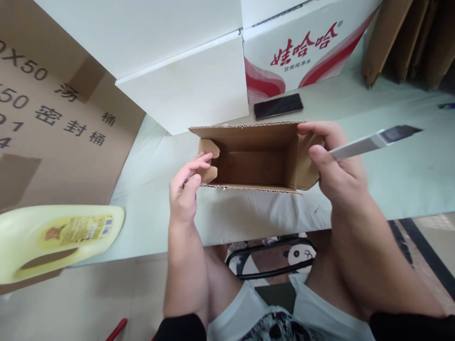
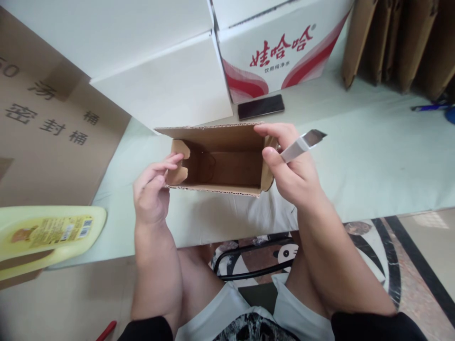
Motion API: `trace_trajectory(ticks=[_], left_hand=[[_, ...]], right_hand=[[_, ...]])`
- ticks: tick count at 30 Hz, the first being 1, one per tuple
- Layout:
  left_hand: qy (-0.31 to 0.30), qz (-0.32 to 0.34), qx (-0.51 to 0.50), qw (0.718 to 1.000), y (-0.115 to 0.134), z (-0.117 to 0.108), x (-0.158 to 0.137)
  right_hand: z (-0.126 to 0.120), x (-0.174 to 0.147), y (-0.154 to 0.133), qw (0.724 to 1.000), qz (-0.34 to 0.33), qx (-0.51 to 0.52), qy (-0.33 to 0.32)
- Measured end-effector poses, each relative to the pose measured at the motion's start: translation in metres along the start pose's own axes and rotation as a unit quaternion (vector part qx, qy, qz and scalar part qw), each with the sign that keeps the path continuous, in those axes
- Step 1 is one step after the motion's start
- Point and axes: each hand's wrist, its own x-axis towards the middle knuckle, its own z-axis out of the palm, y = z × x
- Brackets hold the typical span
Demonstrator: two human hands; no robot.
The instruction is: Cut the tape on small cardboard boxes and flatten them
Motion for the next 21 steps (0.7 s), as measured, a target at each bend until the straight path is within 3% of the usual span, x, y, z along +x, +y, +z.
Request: trace_trajectory(ticks=[9, 16, 21], left_hand=[[-0.017, 0.001, 0.019, 1.0, -0.006, -0.003, 0.001], [-0.027, 0.018, 0.042, 0.999, -0.009, -0.001, 0.001], [-0.037, 0.03, 0.065, 0.997, -0.01, -0.001, 0.002]], right_hand=[[0.013, -0.009, 0.018, 0.993, 0.033, 0.107, 0.047], [0.013, -0.004, 0.018, 0.999, -0.005, 0.05, 0.002], [0.015, -0.002, 0.022, 0.996, -0.004, 0.086, -0.031]])
